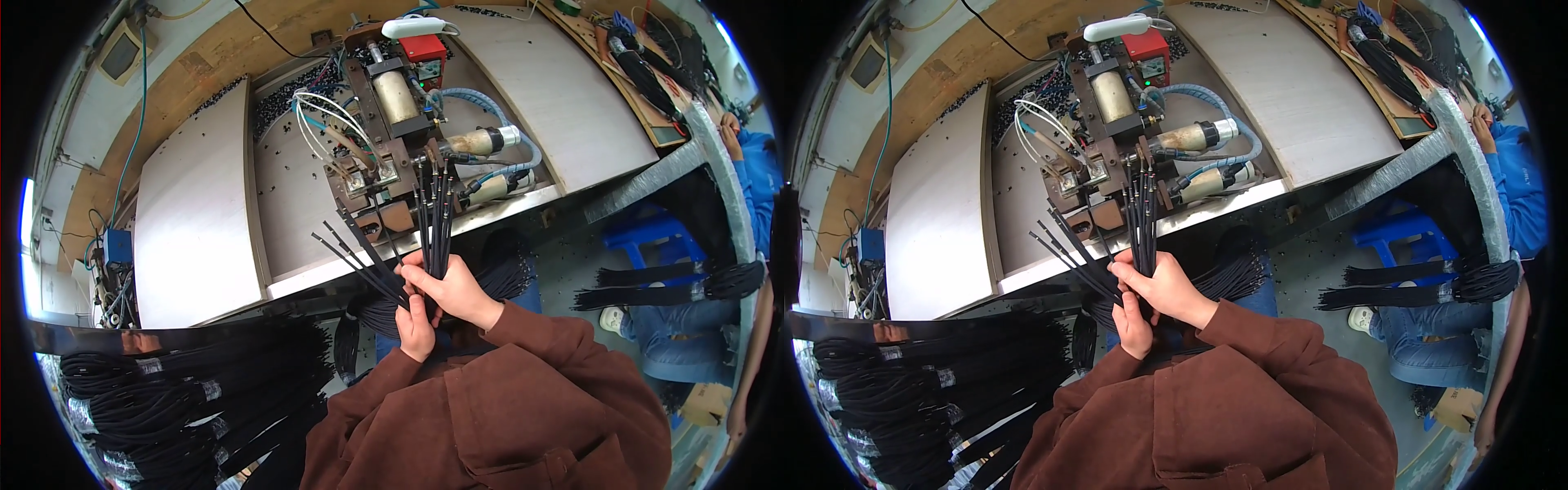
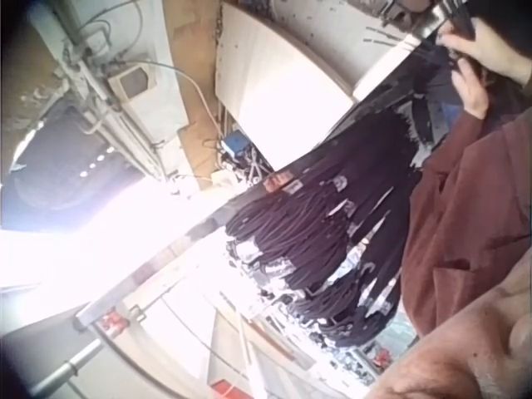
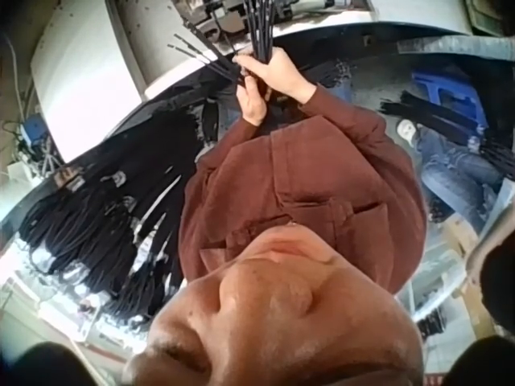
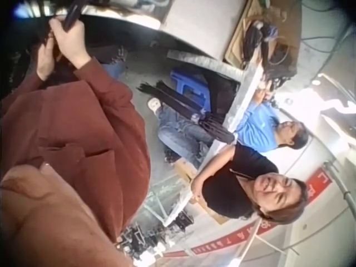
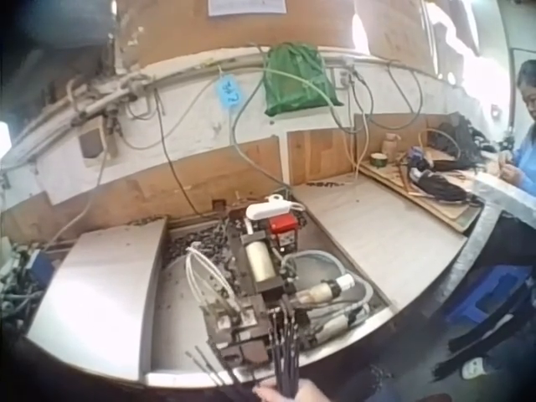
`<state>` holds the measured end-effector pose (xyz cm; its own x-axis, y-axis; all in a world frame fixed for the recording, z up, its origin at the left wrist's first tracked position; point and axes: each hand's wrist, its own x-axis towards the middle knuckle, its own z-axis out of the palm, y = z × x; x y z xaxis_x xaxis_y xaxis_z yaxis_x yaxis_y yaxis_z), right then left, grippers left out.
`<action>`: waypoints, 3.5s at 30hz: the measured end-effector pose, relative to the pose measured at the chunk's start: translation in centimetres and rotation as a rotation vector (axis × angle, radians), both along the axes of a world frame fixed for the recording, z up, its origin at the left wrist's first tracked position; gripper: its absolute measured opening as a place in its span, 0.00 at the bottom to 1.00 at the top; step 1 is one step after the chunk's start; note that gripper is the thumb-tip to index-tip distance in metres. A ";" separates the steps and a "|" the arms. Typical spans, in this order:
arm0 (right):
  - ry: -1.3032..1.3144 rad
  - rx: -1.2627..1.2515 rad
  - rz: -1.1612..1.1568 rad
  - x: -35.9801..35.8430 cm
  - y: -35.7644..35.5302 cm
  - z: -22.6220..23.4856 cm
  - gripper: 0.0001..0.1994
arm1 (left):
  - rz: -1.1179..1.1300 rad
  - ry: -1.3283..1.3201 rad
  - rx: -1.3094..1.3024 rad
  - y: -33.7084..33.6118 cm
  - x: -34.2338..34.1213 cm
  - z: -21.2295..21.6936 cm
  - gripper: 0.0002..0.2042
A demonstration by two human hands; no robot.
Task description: Processing bundles of electrical cables using a machine at a factory workstation.
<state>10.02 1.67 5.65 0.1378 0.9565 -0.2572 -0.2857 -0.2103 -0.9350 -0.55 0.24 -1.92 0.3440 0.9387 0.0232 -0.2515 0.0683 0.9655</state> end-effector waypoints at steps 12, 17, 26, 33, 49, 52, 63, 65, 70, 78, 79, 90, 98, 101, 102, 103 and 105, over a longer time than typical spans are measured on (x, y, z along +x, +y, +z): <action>-0.064 0.073 0.015 0.0 -1.2 -0.5 0.07 | -0.031 0.098 0.053 -0.4 -0.4 -0.6 0.19; -0.005 0.145 -0.122 -0.6 -1.0 -1.2 0.08 | 0.003 0.114 0.028 -0.2 0.0 -0.1 0.19; 0.050 0.054 -0.110 -0.5 -0.2 -0.4 0.07 | 0.001 0.052 0.036 0.5 -0.1 0.1 0.20; 0.048 0.021 -0.080 0.0 0.0 0.1 0.07 | 0.001 0.029 0.003 0.5 0.1 0.2 0.20; 0.027 0.052 -0.089 -0.3 -0.7 0.1 0.07 | -0.021 0.102 0.081 0.3 0.1 0.2 0.18; 0.035 0.062 -0.103 -0.4 0.0 0.1 0.07 | 0.018 0.076 0.107 0.8 0.2 0.4 0.18; 0.012 0.124 -0.112 -0.6 1.1 -0.6 0.08 | 0.039 0.050 0.102 1.6 0.0 0.4 0.19; 0.010 0.115 -0.114 -0.6 1.2 -0.4 0.08 | 0.046 0.060 0.105 1.6 0.0 0.3 0.19; -0.010 0.059 -0.001 -0.1 1.2 0.3 0.10 | 0.048 0.058 0.083 1.4 0.2 0.6 0.17; 0.030 0.032 -0.005 -0.2 -0.1 -0.1 0.09 | -0.014 0.086 0.129 0.7 -0.1 -0.5 0.17; 0.043 0.052 -0.048 -0.4 -0.2 -0.1 0.08 | -0.014 0.100 0.132 0.7 -0.2 -0.5 0.18; 0.064 0.098 -0.086 -0.4 0.8 -0.4 0.07 | 0.000 0.076 0.125 1.5 0.1 0.7 0.22; 0.013 0.077 -0.023 0.1 1.1 -0.4 0.09 | 0.011 0.094 0.111 1.6 0.3 0.8 0.19; -0.041 0.083 0.065 0.7 1.1 -0.2 0.10 | -0.004 0.102 0.096 1.5 0.1 0.3 0.19; -0.047 0.061 0.115 0.9 1.0 -0.3 0.10 | -0.008 0.112 0.098 1.4 0.1 0.3 0.19; -0.054 0.039 0.165 1.1 1.0 -0.4 0.10 | -0.011 0.123 0.099 1.4 0.1 0.2 0.19; -0.060 0.016 0.215 1.4 0.8 -0.3 0.10 | -0.015 0.132 0.100 1.2 0.0 -0.3 0.18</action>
